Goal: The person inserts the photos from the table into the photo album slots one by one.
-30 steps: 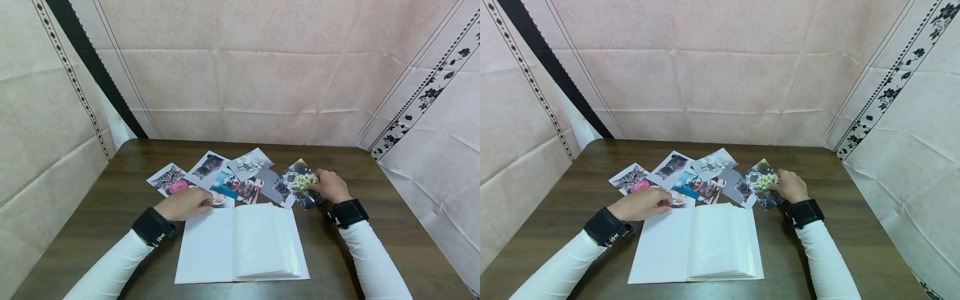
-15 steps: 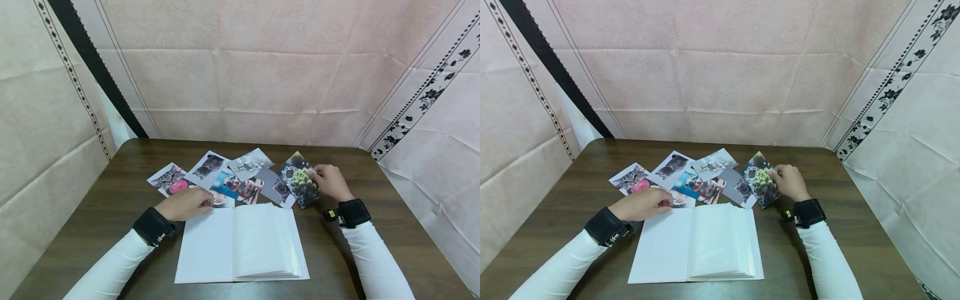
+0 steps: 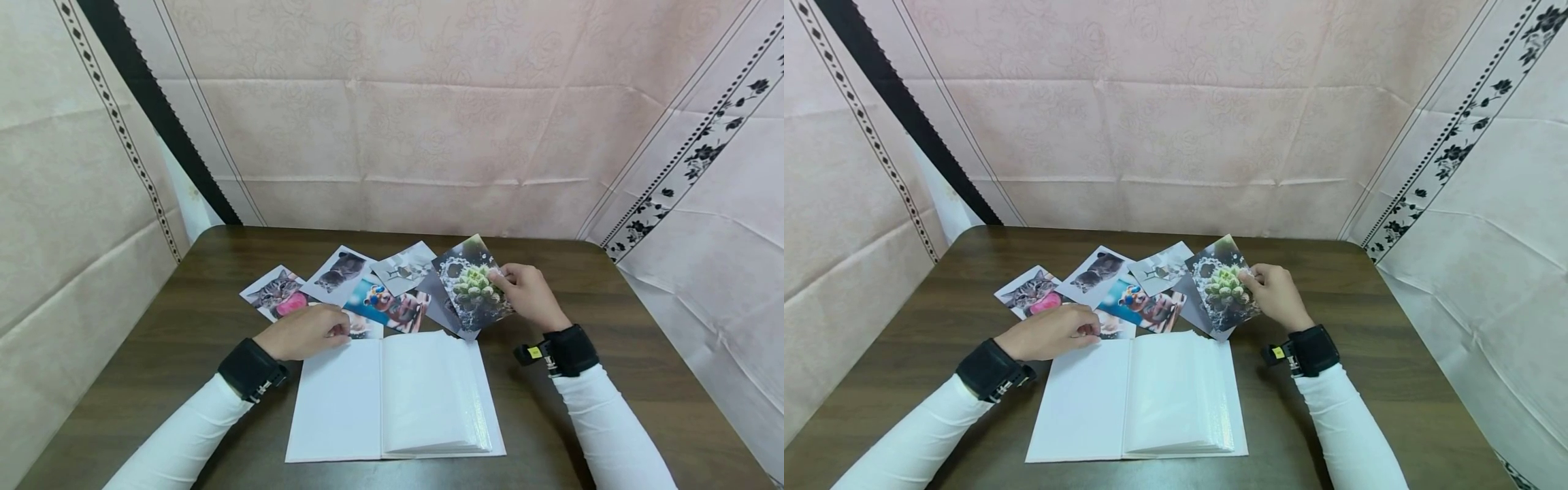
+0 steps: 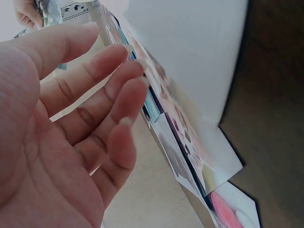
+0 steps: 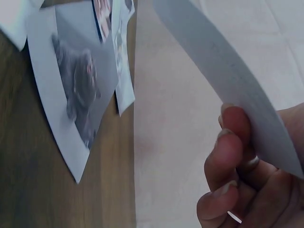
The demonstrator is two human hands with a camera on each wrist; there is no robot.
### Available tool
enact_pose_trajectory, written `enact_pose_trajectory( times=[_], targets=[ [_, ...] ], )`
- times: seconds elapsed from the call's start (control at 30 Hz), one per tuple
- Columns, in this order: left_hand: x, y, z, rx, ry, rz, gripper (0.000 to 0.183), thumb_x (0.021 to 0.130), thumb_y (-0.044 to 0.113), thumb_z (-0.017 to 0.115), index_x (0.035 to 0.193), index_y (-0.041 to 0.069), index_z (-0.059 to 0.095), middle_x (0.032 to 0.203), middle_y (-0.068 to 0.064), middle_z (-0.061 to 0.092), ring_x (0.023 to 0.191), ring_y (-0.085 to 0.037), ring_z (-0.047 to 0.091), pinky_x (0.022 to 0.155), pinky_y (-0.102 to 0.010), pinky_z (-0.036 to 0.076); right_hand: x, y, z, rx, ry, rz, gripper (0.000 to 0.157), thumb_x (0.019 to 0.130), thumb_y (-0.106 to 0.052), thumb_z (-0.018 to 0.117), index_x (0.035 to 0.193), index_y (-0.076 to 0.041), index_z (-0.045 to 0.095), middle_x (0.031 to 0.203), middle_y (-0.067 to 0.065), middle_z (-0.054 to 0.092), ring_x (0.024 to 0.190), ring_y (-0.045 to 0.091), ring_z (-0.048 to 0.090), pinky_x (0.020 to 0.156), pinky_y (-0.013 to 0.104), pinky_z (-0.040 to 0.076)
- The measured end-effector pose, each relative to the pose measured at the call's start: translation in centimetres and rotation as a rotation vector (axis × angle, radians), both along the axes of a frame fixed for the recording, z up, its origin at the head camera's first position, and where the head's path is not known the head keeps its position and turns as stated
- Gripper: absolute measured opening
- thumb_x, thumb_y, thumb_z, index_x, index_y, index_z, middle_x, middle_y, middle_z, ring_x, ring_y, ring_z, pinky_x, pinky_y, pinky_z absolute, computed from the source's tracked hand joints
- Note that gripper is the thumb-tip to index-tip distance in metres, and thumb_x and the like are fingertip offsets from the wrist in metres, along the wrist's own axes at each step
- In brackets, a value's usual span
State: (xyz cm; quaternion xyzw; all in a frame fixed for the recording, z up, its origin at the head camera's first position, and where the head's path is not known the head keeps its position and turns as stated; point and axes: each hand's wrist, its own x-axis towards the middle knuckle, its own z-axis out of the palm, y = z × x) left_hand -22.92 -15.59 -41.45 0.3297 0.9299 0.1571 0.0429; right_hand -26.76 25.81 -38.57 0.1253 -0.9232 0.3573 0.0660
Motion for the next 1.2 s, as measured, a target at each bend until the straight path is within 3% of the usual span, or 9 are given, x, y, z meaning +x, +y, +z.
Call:
enact_pose_trajectory(
  times=[0.2,0.5,0.7,0.93,1.2],
  targets=[
    [0.1,0.1,0.0,0.011,0.003,-0.003,0.018,0.089,0.032,0.066,0.103,0.022,0.071,0.092,0.011,0.062,0.077,-0.007,0.052,0.069,-0.022,0.048,0.5,-1.1,0.2,-0.025,0.006,0.034,0.038,0.098,-0.040,0.050,0.083,-0.007,0.060,0.056,0.000,0.031,0.045,0.017,0.031,0.045,0.030,0.027],
    [0.7,0.7,0.6,0.138,-0.088,-0.022,0.025,0.090,0.032,0.064,0.112,0.018,0.068,0.105,0.009,0.064,0.092,-0.010,0.056,0.083,-0.027,0.050,1.3,-2.8,0.3,-0.118,-0.053,0.085,0.042,0.099,-0.042,0.047,0.076,-0.007,0.054,0.058,0.002,0.027,0.049,0.020,0.029,0.048,0.030,0.027],
    [0.9,1.5,0.9,0.265,-0.101,-0.036,0.022,0.091,0.029,0.063,0.108,0.016,0.069,0.093,0.011,0.062,0.084,-0.010,0.055,0.075,-0.026,0.051,1.9,-4.2,0.4,-0.166,-0.085,0.117,0.043,0.098,-0.041,0.049,0.074,-0.006,0.052,0.058,0.002,0.027,0.048,0.020,0.028,0.047,0.029,0.026],
    [0.7,2.1,0.7,0.407,-0.125,0.043,0.021,0.093,0.034,0.061,0.104,0.018,0.069,0.085,0.010,0.061,0.080,-0.011,0.054,0.068,-0.026,0.049,2.6,-5.6,0.2,-0.175,-0.092,0.132,0.045,0.098,-0.041,0.050,0.072,-0.004,0.048,0.057,0.000,0.025,0.048,0.018,0.027,0.048,0.029,0.024],
    [0.6,2.7,0.6,0.545,-0.177,0.033,0.025,0.094,0.034,0.058,0.105,0.013,0.068,0.087,0.000,0.063,0.080,-0.015,0.055,0.065,-0.028,0.048,3.6,-7.3,0.2,-0.200,-0.129,0.158,0.035,0.098,-0.036,0.051,0.080,-0.007,0.059,0.058,0.002,0.030,0.050,0.019,0.033,0.048,0.027,0.026]
  ],
)
